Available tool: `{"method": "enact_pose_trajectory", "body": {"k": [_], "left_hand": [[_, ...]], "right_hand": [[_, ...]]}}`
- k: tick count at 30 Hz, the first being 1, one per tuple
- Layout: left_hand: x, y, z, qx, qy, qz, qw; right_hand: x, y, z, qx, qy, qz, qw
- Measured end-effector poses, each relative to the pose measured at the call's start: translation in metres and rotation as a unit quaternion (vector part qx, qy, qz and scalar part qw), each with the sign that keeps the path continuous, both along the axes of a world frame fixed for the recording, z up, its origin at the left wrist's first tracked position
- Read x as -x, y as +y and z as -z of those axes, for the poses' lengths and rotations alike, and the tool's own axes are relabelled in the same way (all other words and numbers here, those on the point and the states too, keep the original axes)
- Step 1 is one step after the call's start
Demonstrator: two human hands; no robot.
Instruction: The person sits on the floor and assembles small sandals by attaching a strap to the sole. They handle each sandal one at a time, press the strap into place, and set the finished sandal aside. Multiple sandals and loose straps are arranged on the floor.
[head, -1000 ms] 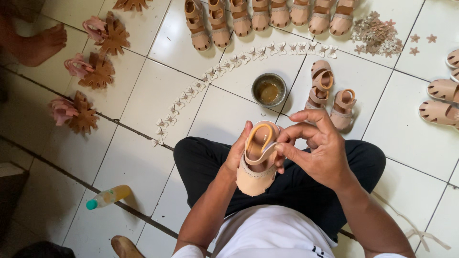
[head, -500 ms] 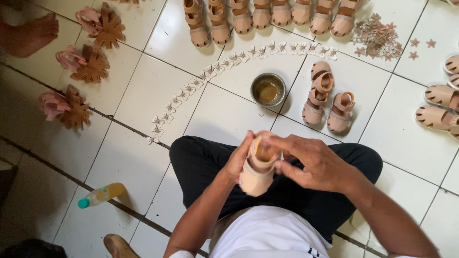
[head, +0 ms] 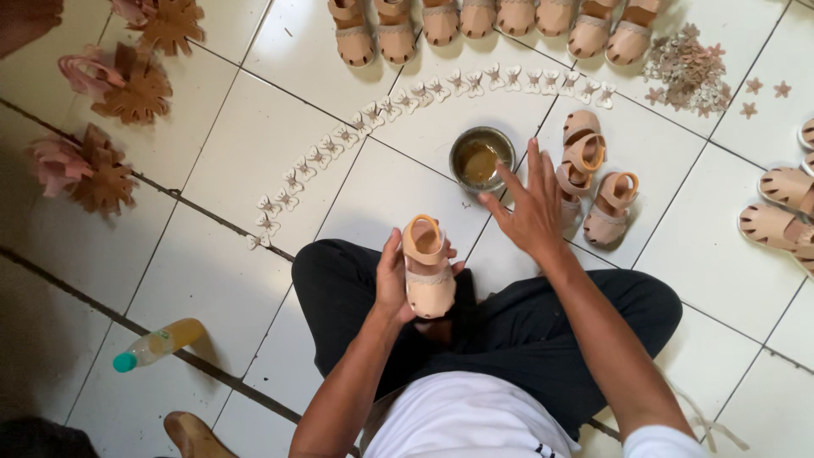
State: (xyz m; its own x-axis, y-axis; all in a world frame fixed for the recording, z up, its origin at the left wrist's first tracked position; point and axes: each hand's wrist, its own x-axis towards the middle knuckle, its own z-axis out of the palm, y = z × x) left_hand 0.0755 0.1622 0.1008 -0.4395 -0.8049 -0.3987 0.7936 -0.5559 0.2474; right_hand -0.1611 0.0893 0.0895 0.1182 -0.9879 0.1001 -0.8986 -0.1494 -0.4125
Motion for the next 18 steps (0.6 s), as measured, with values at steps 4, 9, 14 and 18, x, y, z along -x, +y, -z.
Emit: {"method": "enact_pose_trajectory", "body": {"k": [4,9,14,18], "left_hand": [[-0.011,-0.013,-0.008,-0.02,-0.006,-0.028,0.999],[-0.019,-0.03,-0.008,-0.003,-0.008,-0.056,0.998],[-0.018,-0.035,-0.001,-0.007,0.007,-0.074,0.997],[-0.018,-0.036,-0.002,0.027,-0.007,-0.091,0.995]], "right_hand": [[0.002,-0.041,0.041,-0.061,0.098,-0.03,0.993],[-0.008,-0.066,0.056,-0.1,0.128,-0.056,0.985],[-0.003,-0.063,0.056,-0.144,0.111,-0.053,0.982],[-0.002,-0.042,0.034,-0.139,0.065,-0.056,0.987]]}}
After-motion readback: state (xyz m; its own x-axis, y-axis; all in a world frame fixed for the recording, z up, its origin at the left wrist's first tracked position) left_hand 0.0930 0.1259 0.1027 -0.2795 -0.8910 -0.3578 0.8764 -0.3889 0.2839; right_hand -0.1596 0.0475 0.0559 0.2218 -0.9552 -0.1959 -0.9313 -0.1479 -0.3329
